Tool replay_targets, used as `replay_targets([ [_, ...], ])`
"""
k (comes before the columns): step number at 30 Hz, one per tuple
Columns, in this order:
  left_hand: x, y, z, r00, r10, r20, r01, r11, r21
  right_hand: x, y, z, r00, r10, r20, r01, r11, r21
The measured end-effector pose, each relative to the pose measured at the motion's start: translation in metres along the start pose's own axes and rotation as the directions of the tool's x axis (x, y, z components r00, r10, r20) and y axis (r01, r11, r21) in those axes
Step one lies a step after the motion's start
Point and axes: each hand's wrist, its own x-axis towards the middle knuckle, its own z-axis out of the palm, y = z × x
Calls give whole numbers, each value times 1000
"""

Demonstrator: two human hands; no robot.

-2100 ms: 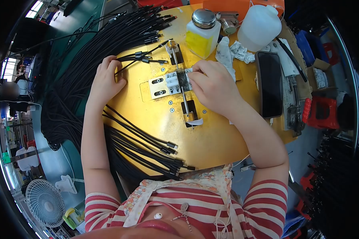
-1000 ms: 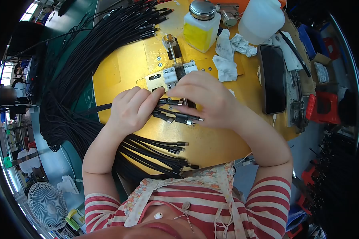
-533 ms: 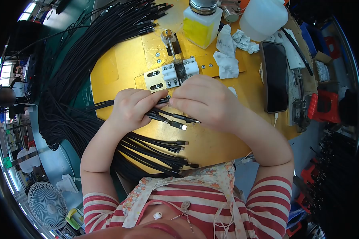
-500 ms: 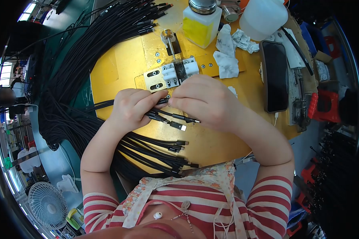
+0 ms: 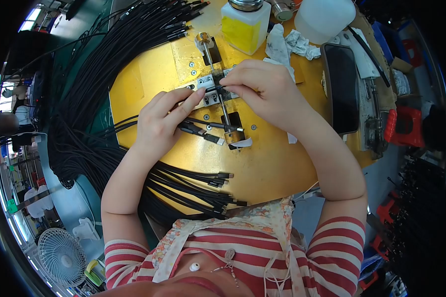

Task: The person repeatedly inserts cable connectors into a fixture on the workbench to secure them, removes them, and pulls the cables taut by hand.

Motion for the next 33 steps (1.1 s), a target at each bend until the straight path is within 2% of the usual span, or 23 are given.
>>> replay_targets([
  [5,1,-5,1,992,-47,121,33,992,120,2,8,12,992,122,-26,-123,992,-40],
  [14,1,-8,3,989,-44,143,20,986,163,3,12,15,999,-36,-24,31,979,-200],
  [17,1,-7,3,989,-35,142,9,984,177,3,6,12,994,-106,24,108,944,-313],
  [23,2,-6,3,988,-38,149,11,984,177,1,-4,5,979,-151,140,197,884,-424],
  [26,1,-6,4,988,-47,148,23,987,158,1,-6,6,979,-145,140,194,868,-458],
  [29,1,-6,4,986,-63,153,42,990,136,-1,-5,0,982,-133,136,176,906,-385],
  [30,1,-6,5,986,-68,150,50,991,124,0,-9,-5,975,67,212,-14,971,-240],
  [31,0,-6,5,986,-74,148,58,992,112,2,-17,-13,917,246,313,-223,969,-106],
  [32,1,-6,4,986,-77,150,60,992,110,4,-22,-18,814,389,432,-433,901,5],
  [33,1,-5,3,985,-80,152,64,992,109,4,-21,-21,787,364,498,-437,899,35],
])
